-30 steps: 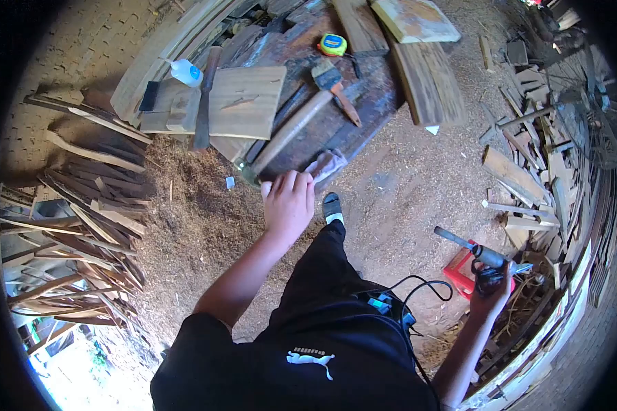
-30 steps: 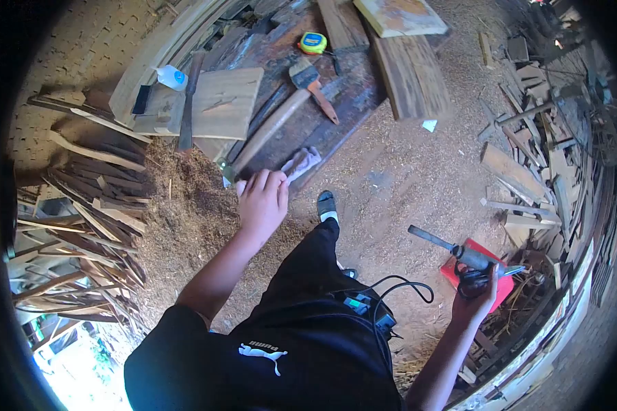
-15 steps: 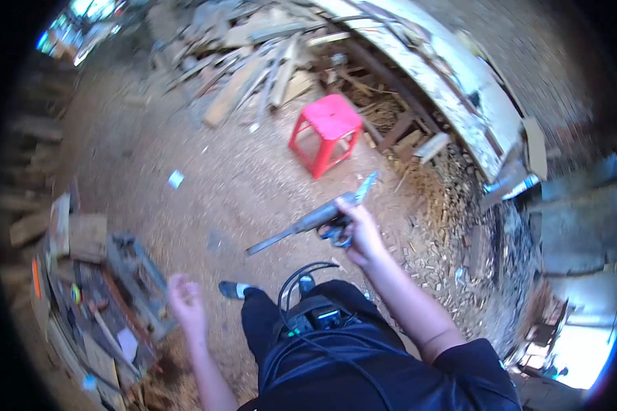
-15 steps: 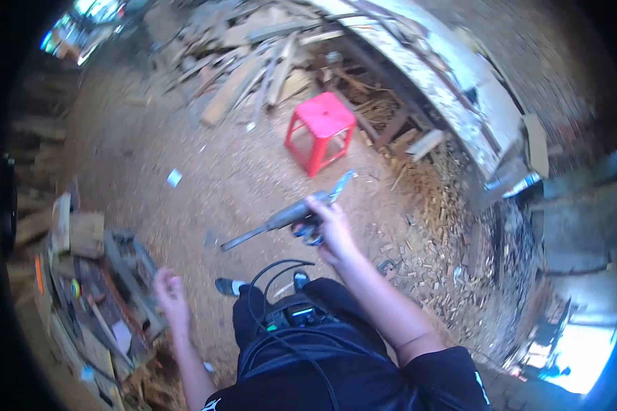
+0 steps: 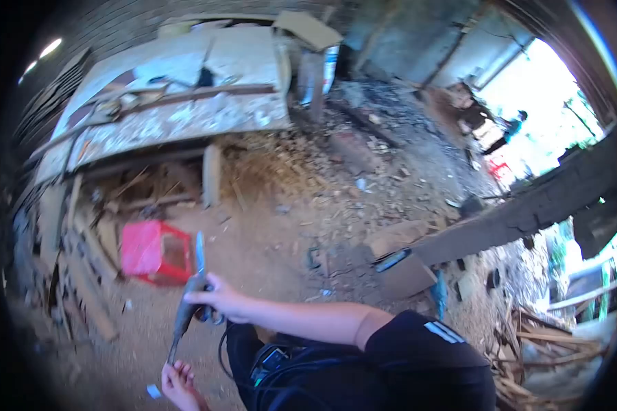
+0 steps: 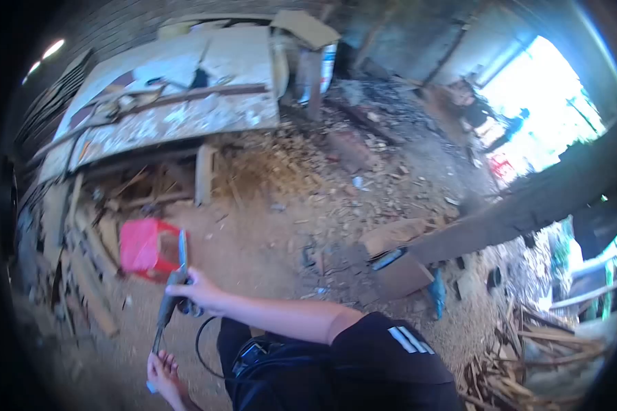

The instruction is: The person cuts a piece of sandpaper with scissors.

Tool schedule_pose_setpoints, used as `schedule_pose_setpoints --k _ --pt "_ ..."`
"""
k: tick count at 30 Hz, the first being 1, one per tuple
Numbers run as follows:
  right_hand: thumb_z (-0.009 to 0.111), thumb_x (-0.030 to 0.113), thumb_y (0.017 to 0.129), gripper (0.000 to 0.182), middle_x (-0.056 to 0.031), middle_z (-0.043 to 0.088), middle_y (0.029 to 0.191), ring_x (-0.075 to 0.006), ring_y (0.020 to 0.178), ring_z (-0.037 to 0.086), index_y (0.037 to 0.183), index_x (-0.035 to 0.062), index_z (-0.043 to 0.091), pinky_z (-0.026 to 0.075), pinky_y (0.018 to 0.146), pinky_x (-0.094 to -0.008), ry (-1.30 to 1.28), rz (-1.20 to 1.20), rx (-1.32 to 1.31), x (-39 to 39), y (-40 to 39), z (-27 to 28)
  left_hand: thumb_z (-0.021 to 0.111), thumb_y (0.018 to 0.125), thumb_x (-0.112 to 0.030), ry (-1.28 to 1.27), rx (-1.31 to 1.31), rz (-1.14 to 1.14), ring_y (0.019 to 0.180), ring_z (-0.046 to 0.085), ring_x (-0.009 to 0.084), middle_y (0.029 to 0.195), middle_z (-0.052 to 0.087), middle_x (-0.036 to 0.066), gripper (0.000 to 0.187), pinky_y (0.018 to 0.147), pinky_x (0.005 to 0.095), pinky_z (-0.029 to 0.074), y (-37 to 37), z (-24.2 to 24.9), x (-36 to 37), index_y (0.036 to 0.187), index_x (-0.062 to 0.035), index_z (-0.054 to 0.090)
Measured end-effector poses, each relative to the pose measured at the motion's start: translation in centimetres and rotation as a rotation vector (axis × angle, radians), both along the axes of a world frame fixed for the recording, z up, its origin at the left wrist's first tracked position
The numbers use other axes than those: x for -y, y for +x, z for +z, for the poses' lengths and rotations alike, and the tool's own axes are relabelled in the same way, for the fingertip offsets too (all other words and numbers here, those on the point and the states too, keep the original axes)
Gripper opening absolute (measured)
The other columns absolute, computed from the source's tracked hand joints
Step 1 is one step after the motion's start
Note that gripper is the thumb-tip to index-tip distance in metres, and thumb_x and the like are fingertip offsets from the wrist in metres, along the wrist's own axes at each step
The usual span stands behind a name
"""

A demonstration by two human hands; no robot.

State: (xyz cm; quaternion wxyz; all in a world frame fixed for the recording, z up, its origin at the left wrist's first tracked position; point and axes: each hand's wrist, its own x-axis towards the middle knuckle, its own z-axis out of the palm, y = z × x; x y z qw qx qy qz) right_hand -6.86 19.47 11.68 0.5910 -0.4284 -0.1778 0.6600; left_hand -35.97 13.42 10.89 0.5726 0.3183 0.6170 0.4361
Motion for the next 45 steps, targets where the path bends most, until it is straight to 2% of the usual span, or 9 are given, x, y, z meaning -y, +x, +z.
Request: schedule_pose_setpoints --k 1,3,6,16,21,24,27,37,45 --pt "0.081 0.020 0.086 0.046 -0.0054 0.065 0.096 -0.0155 0.079 0.066 0.119 0.0066 0.053 0.055 0.067 -0.0298 0.002 -0.050 0.043 -1.9 0.5 -0.1 0.059 0.103 -0.031 -0.039 0.003 0.029 0.084 0.065 0.0120 0.108 0.068 0.003 0.034 0.066 0.0198 0.048 1.3 0.0 -2.6 0.127 -0.0066 0.058" --pt "0.081 0.021 0.086 0.046 -0.0044 0.064 0.092 -0.0136 0.070 0.063 0.119 0.0065 0.052 0.052 0.059 -0.0286 -0.053 -0.020 0.071 -6.2 2.5 1.0 0.066 0.094 -0.051 -0.099 -0.053 -0.189 0.111 0.067 0.0423 0.133 0.065 0.018 0.052 0.085 0.0400 0.054 2.5 1.0 -8.6 0.133 -0.0164 0.063" --pt "0.081 0.022 0.086 0.047 -0.0041 0.063 0.088 -0.0111 0.061 0.059 0.118 0.0065 0.051 0.047 0.049 -0.0272 -0.114 -0.108 0.141 -10.7 6.4 2.8 0.061 0.102 -0.029 -0.042 0.186 -0.171 0.082 0.065 0.0090 0.109 0.069 0.000 0.031 0.065 0.0176 0.048 5.8 -0.2 -18.3 0.125 -0.0077 0.060" --pt "0.071 0.011 0.093 0.031 -0.0053 0.063 0.088 -0.0133 0.074 0.064 0.118 0.0056 0.053 0.052 0.063 -0.0296 -0.039 -0.249 0.045 -18.7 23.0 5.2 0.067 0.098 -0.021 -0.034 0.399 -0.246 0.068 0.059 0.0023 0.081 0.063 -0.005 0.012 0.056 0.0153 0.047 25.5 4.2 -44.7 0.104 -0.0112 0.063" --pt "0.071 0.009 0.093 0.033 -0.0068 0.064 0.088 -0.0177 0.076 0.067 0.120 0.0087 0.053 0.056 0.064 -0.0331 -0.093 -0.120 -0.146 -25.8 29.4 -1.5 0.067 0.098 -0.021 -0.078 0.590 -0.260 0.066 0.052 0.0017 0.078 0.057 -0.006 0.014 0.058 0.0164 0.044 28.8 -2.5 -52.1 0.108 -0.0118 0.062" --pt "0.073 0.007 0.090 0.029 -0.0093 0.067 0.087 -0.0198 0.071 0.069 0.113 0.0065 0.056 0.058 0.063 -0.0348 -0.176 -0.126 -0.070 -31.6 32.8 -3.3 0.067 0.095 -0.043 -0.079 0.096 0.026 0.082 0.059 0.0107 0.099 0.062 -0.003 0.042 0.071 0.0265 0.050 30.3 -1.3 -51.5 0.121 -0.0102 0.062" --pt "0.070 0.007 0.092 0.027 -0.0160 0.069 0.092 -0.0209 0.074 0.069 0.113 0.0046 0.054 0.059 0.060 -0.0350 -0.223 -0.194 -0.109 -38.0 34.7 -5.2 0.067 0.097 -0.017 -0.010 0.179 0.076 0.082 0.062 0.0121 0.102 0.069 0.003 0.019 0.071 0.0271 0.050 28.0 -2.4 -51.4 0.112 -0.0059 0.066" --pt "0.071 0.009 0.091 0.039 -0.0142 0.068 0.096 -0.0200 0.075 0.067 0.121 0.0048 0.048 0.052 0.055 -0.0315 -0.158 -0.374 -0.112 -56.7 33.2 -12.8 0.072 0.094 -0.015 -0.068 -0.077 0.164 0.071 0.058 0.0059 0.086 0.067 0.001 0.010 0.061 0.0206 0.047 24.0 -3.0 -44.1 0.096 -0.0063 0.069" --pt "0.066 0.012 0.094 0.045 -0.0150 0.070 0.097 -0.0169 0.072 0.066 0.132 0.0021 0.045 0.050 0.056 -0.0264 -0.237 -0.356 0.418 -51.3 33.0 -11.6 0.071 0.095 -0.018 -0.216 -0.172 0.227 0.068 0.059 0.0064 0.085 0.066 0.000 0.011 0.058 0.0199 0.047 20.8 -4.2 -38.4 0.096 -0.0080 0.068"
